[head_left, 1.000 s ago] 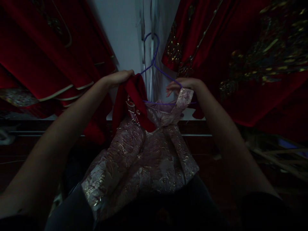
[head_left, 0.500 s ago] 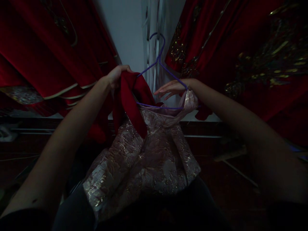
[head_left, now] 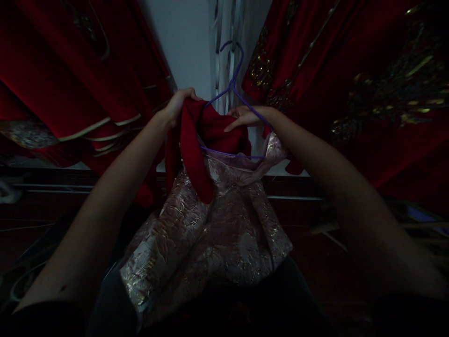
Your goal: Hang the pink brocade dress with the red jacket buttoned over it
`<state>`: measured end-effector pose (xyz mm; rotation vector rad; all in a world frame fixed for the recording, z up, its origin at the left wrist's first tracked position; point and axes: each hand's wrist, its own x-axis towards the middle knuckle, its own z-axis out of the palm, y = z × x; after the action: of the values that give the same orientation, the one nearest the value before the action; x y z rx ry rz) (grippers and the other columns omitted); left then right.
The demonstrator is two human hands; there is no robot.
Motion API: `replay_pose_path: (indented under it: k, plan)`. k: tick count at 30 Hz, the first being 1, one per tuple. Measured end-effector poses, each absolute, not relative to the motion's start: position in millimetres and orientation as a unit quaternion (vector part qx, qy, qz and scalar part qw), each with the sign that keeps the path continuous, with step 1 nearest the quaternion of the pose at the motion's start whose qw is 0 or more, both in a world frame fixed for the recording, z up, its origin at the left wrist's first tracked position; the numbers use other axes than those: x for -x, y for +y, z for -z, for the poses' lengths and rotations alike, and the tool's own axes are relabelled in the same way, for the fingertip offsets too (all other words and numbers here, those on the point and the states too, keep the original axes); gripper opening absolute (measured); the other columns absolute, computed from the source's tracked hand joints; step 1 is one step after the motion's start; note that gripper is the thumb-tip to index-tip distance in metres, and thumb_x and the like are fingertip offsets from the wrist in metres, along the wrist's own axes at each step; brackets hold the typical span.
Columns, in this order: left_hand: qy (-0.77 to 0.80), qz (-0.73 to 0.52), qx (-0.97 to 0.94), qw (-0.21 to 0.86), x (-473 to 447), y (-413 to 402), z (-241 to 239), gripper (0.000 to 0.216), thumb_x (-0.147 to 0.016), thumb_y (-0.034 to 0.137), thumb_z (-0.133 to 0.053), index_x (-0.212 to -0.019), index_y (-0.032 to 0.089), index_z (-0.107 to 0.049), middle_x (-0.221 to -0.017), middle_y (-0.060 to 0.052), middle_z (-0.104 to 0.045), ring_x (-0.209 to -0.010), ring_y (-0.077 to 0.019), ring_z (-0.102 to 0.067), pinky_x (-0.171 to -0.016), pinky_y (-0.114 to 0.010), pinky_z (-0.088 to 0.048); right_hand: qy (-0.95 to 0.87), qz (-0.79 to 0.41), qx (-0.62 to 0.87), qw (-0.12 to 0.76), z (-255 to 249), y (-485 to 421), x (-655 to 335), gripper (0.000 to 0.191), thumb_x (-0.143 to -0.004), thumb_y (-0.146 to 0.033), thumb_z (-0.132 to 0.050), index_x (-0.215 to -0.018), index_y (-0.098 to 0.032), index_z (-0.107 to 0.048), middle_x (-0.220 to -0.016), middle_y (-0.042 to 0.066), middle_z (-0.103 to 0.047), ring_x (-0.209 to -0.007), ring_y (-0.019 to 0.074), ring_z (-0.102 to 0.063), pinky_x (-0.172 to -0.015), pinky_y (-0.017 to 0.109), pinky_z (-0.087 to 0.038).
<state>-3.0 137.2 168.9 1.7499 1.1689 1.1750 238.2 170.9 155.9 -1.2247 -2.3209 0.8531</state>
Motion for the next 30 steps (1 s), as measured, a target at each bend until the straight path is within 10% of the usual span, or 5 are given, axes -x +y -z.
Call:
replay_pose_path:
  k: [5, 10, 18, 30]
  plan:
    - [0.405, -0.414, -0.626, 0.522, 1, 141, -167, 0.030, -0.091, 0.038, -0.033, -0.074, 0.016, -0.044, -0.065, -0.005, -0.048, -0.069, -0.0157, -0.051, -0.077, -0.041, -0.047, -0.857, -0.131, 0.488, 0.102, -166, 193, -256, 0.023, -0.057, -0.011, -0.078, -0.071, -0.018, -0.062, -0.060, -0.003, -0.059, -0.058, 0.0153, -0.059, -0.060, 0.032, -0.050]
    - [0.377, -0.443, -0.607, 0.542, -3, 141, -160, 0.032, -0.088, 0.043, -0.037, -0.067, 0.019, -0.041, -0.058, -0.002, -0.042, -0.062, -0.0128, -0.044, -0.070, -0.035, -0.047, -0.767, 0.050, 0.628, 0.126, -169, 179, -305, 0.021, -0.054, -0.001, -0.076, -0.062, -0.012, -0.060, -0.073, 0.008, -0.065, -0.078, 0.0184, -0.060, -0.076, 0.037, -0.043]
    - [0.374, -0.491, -0.590, 0.521, -22, 134, -152, 0.037, -0.088, 0.040, -0.039, -0.058, 0.019, -0.037, -0.056, 0.001, -0.030, -0.051, -0.0094, -0.040, -0.056, -0.028, -0.038, -0.698, -0.012, 0.702, 0.141, -167, 125, -405, 0.018, -0.061, -0.014, -0.076, -0.074, -0.015, -0.065, -0.074, 0.009, -0.067, -0.057, 0.0100, -0.050, -0.062, 0.033, -0.035]
    - [0.452, -0.513, -0.722, 0.107, -5, 80, -124, 0.012, -0.068, 0.020, -0.061, -0.065, 0.020, -0.049, -0.085, -0.006, -0.057, -0.103, -0.0253, -0.052, -0.085, -0.036, -0.043, -0.611, -0.021, 0.667, 0.427, -168, 10, -386, 0.018, -0.063, -0.018, -0.075, -0.067, -0.023, -0.059, -0.068, 0.007, -0.062, -0.057, 0.0154, -0.053, -0.060, 0.037, -0.042]
